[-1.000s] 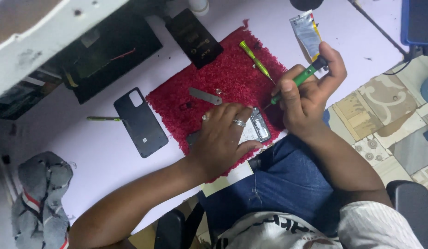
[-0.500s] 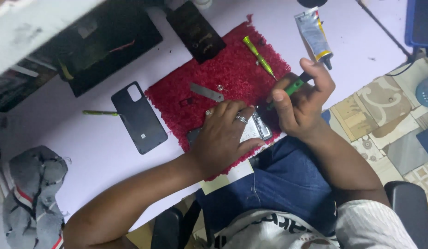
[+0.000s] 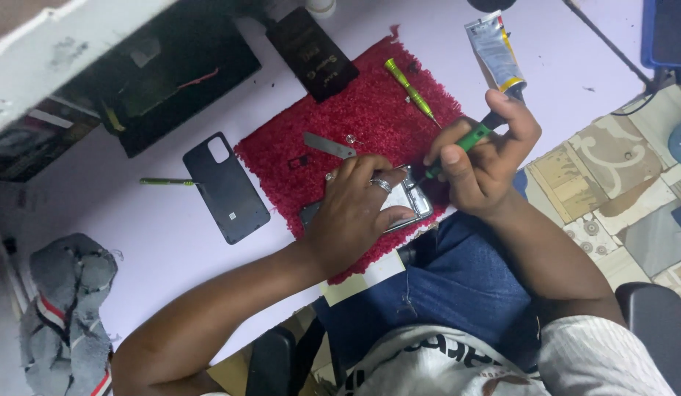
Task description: Repairing a smartphone by unscrewing internal components and manipulating parts on a workbench.
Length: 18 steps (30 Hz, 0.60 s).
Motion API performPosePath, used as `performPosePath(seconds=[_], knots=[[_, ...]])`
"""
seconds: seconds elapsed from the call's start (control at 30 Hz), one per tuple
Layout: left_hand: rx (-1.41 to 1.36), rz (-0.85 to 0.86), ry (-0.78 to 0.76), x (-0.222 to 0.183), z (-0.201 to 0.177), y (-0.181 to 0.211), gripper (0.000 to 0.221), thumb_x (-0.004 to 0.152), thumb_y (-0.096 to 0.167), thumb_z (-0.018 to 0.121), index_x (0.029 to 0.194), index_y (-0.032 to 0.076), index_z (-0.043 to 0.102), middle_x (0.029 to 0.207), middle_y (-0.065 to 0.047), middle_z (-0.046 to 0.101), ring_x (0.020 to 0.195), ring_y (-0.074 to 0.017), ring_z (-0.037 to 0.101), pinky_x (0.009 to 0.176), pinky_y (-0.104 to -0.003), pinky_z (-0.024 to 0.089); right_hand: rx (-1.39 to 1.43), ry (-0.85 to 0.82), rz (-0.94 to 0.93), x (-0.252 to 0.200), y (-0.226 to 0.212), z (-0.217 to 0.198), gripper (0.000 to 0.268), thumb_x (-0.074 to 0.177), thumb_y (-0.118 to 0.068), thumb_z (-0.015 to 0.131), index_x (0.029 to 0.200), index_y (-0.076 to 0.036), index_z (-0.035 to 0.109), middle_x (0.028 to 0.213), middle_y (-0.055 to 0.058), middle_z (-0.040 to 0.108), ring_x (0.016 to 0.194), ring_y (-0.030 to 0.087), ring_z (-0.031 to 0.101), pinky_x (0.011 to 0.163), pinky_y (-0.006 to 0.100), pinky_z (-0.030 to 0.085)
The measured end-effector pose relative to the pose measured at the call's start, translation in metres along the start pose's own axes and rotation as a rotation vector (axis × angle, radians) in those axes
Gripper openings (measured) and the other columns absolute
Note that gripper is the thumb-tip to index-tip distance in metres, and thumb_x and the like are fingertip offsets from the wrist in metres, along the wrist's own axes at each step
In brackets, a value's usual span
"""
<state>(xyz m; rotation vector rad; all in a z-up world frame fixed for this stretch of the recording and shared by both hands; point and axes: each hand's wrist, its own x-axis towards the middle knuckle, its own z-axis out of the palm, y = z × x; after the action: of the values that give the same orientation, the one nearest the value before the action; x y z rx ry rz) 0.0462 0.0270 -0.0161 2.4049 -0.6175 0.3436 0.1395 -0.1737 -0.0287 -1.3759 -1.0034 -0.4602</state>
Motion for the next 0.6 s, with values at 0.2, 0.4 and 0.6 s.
performPosePath(seconds=[0.2, 0.4, 0.6], knots=[[-0.094, -0.035, -0.051, 0.001, 0.002, -0.01, 0.019, 0.103, 0.017, 0.071, 0.1, -0.001, 0.075, 0.122, -0.013, 0.062, 0.12, -0.0389, 0.061, 0.089, -0.051, 0.05, 0.167, -0.071, -0.101, -0.006, 0.018, -0.004, 0.061, 0.107, 0.0, 0.05, 0.154, 0.005, 0.011, 0.085, 0.021, 0.066, 0.045, 0.018, 0.06, 0.043, 0.024, 0.053], [-0.091, -0.027, -0.101, 0.001, 0.003, -0.016, 0.013, 0.104, 0.015, 0.071, 0.101, 0.005, 0.079, 0.118, -0.007, 0.063, 0.117, -0.0328, 0.062, 0.088, -0.046, 0.048, 0.211, -0.04, -0.075, -0.013, 0.031, -0.007, 0.062, 0.109, -0.003, 0.051, 0.156, 0.002, 0.011, 0.087, 0.024, 0.068, 0.045, 0.019, 0.061, 0.044, 0.025, 0.055], [-0.149, -0.026, -0.085, 0.003, 0.0, -0.018, 0.015, 0.102, 0.019, 0.074, 0.105, 0.005, 0.079, 0.116, -0.007, 0.064, 0.115, -0.0359, 0.065, 0.089, -0.048, 0.05, 0.21, -0.029, 0.002, -0.007, 0.026, -0.003, 0.06, 0.11, -0.003, 0.049, 0.157, 0.001, 0.012, 0.082, 0.02, 0.069, 0.046, 0.016, 0.062, 0.046, 0.023, 0.056]])
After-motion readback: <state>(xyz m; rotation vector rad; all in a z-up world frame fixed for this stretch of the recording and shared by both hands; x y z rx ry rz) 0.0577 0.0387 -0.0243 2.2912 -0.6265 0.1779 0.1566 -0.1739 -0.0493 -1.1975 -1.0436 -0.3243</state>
